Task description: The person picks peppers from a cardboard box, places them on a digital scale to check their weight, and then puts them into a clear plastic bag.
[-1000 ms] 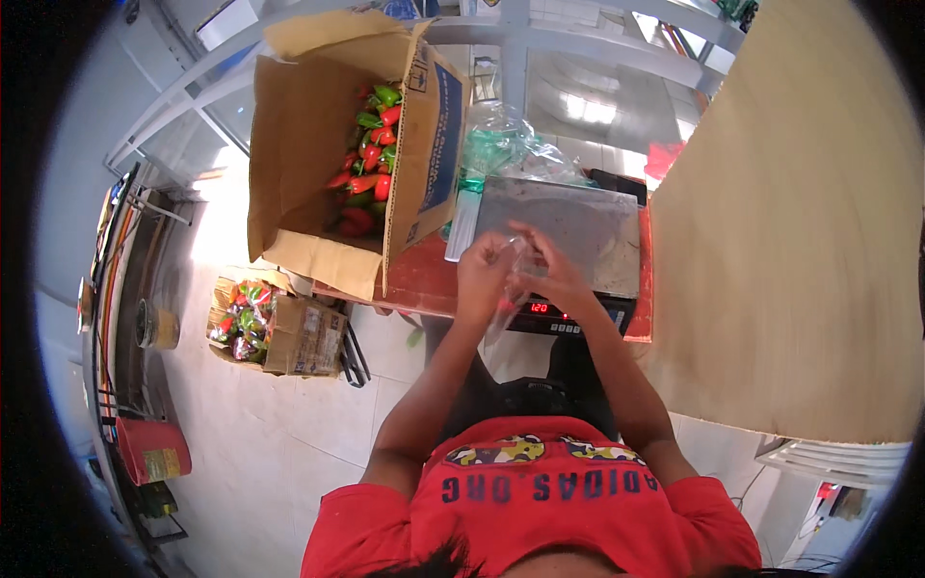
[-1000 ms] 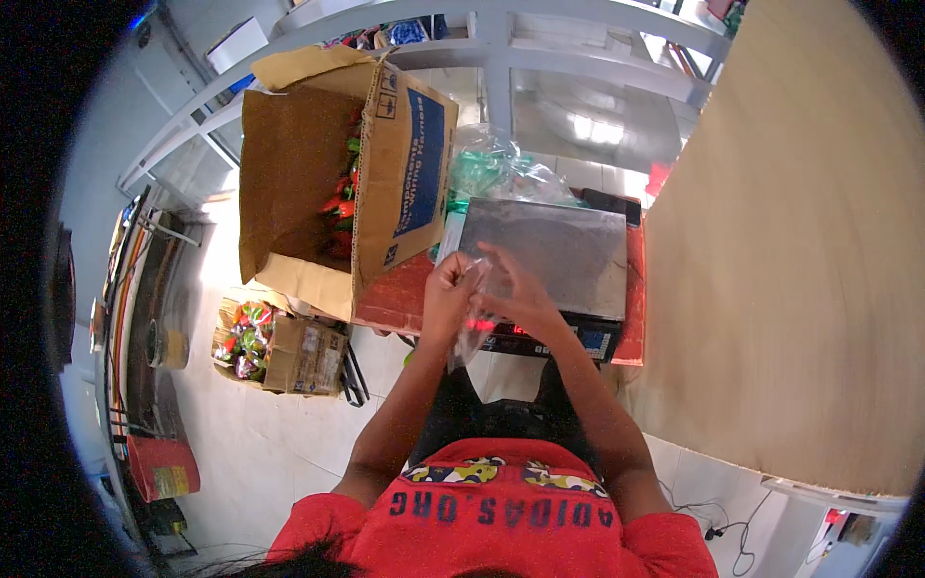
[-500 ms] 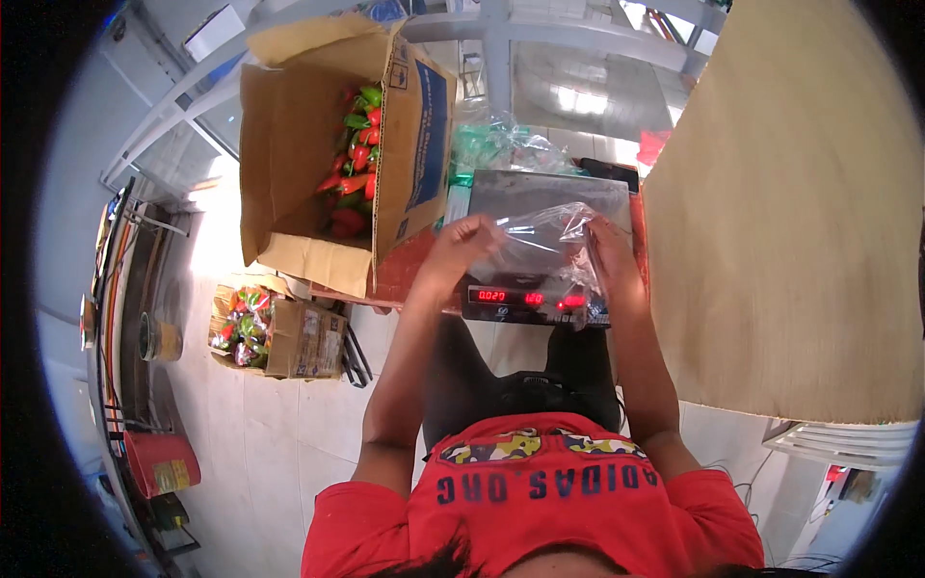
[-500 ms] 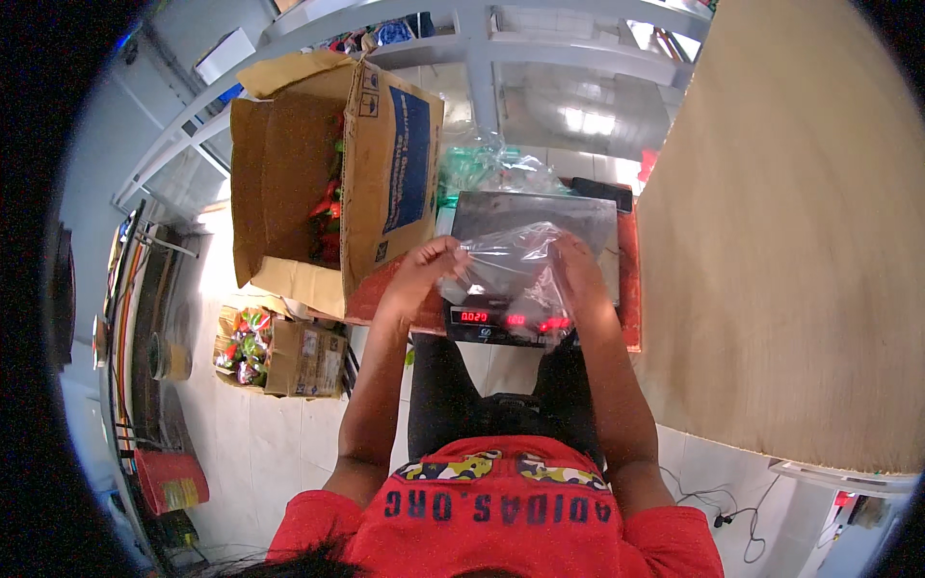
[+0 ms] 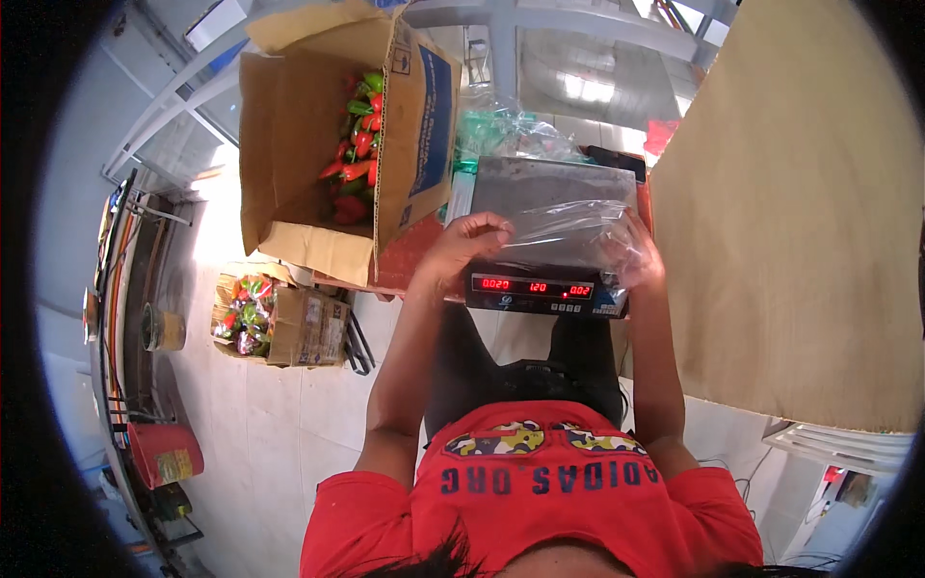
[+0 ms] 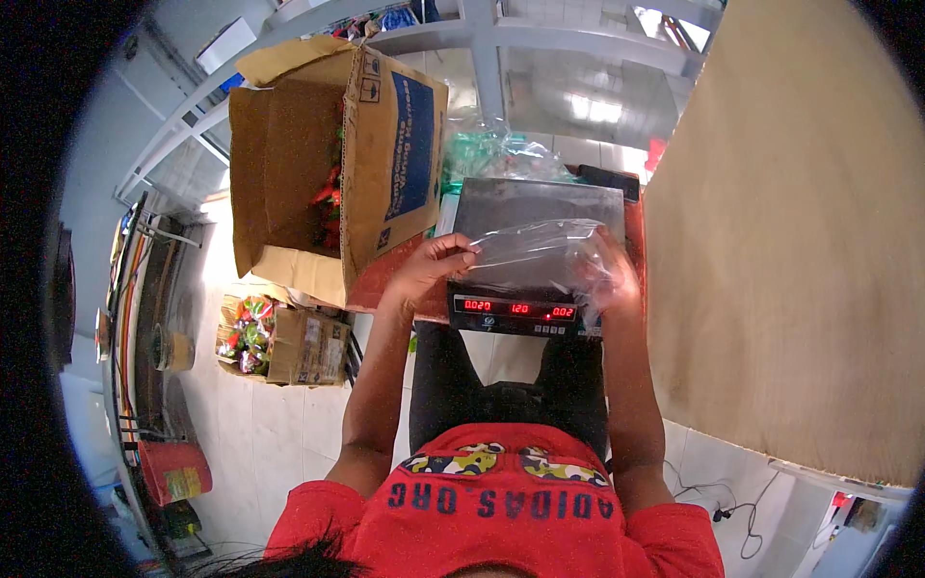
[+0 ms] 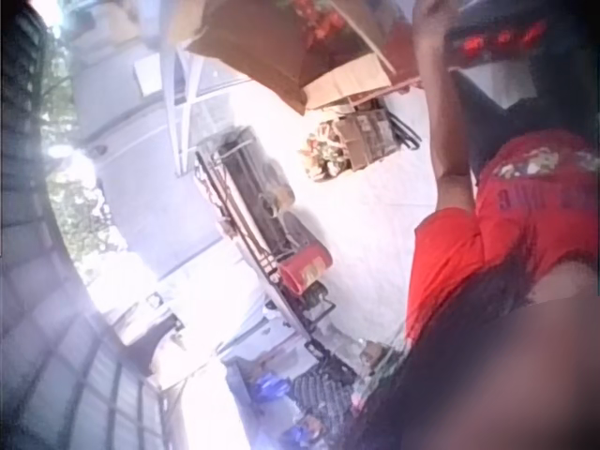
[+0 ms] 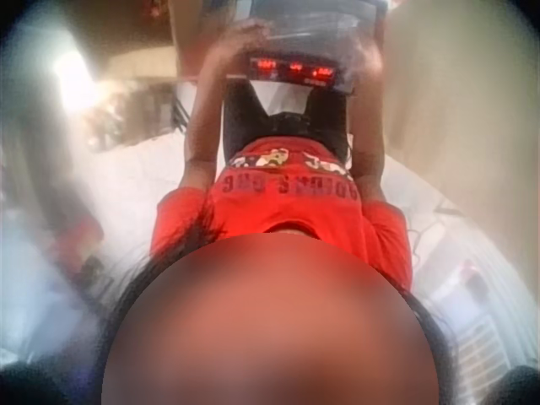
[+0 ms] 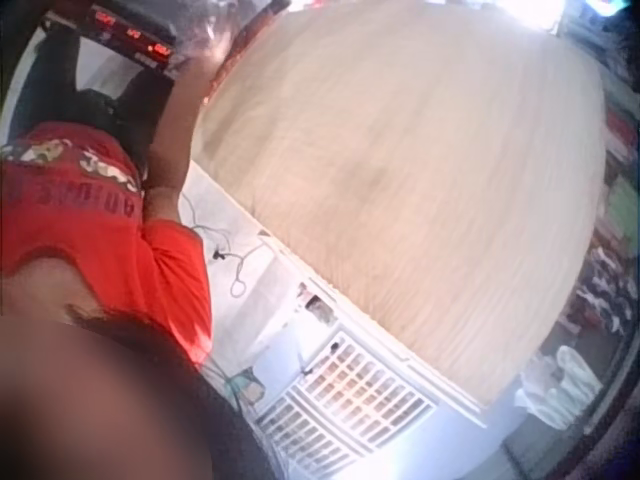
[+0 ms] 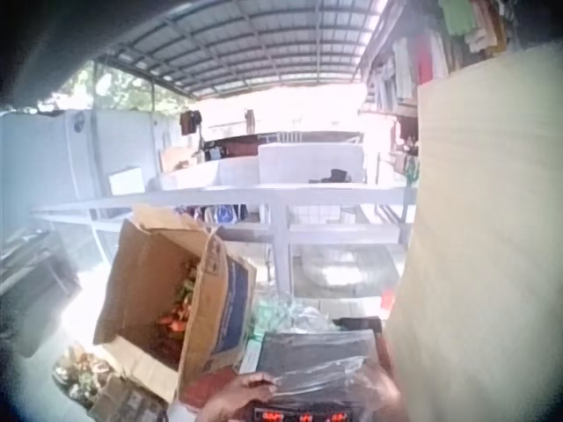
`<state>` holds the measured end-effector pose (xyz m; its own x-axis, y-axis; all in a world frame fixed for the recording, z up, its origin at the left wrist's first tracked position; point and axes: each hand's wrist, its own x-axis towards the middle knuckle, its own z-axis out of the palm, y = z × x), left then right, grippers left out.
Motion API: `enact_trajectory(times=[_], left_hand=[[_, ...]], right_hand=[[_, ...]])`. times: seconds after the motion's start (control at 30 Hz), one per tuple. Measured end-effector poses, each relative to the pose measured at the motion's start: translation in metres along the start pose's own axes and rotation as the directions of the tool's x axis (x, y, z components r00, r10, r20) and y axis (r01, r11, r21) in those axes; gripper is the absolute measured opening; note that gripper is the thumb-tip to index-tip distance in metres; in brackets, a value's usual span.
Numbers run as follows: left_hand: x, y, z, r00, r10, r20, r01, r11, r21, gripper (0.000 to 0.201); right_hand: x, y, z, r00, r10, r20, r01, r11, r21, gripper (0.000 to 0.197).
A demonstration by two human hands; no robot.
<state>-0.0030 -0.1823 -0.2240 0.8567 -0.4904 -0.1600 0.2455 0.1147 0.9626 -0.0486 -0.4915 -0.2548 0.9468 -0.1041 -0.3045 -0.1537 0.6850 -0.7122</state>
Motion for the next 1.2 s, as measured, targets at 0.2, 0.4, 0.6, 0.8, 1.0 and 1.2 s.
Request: enact_trajectory(times=[0.2,0.4,0.6,0.8,1.0,1.2], left_hand=[[0.001,0.0,0.003,0.995,0.024,-0.097,-0.028,0.999,-0.036,0.014],[0.0,0.035,0.024,0.989,0.12,0.083,-0.134,0.972,0.195,0.013],[-0.003,0.064,0.051,0.96,0.2,0.196,-0.234,0.957,0.17,0.012],[-0.015,0.061,0.035,0.973,0.228,0.035,-0.23,0.969,0.087,0.01],[-0.019,0.055,0.041,0.963,0.269,0.0,-0.264,0.946,0.186,0.013],[-0.021,0.043,0.051,0.961,0.278,-0.014,-0.261,0.919,0.294,0.017]], right_hand=[[0.002,-0.021,-0.032,0.972,0.095,0.214,0.023,0.871,-0.49,0.047],[-0.048,-0.061,0.058,0.866,-0.108,0.489,0.475,0.488,-0.733,0.057],[-0.022,-0.005,0.101,0.745,-0.033,0.666,0.636,0.335,-0.695,0.038],[-0.038,-0.006,0.121,0.863,-0.169,0.477,0.447,0.695,-0.563,0.01],[-0.042,-0.01,0.118,0.868,-0.18,0.462,0.45,0.678,-0.581,0.011],[-0.05,-0.003,0.131,0.892,-0.106,0.438,0.367,0.737,-0.567,0.012]])
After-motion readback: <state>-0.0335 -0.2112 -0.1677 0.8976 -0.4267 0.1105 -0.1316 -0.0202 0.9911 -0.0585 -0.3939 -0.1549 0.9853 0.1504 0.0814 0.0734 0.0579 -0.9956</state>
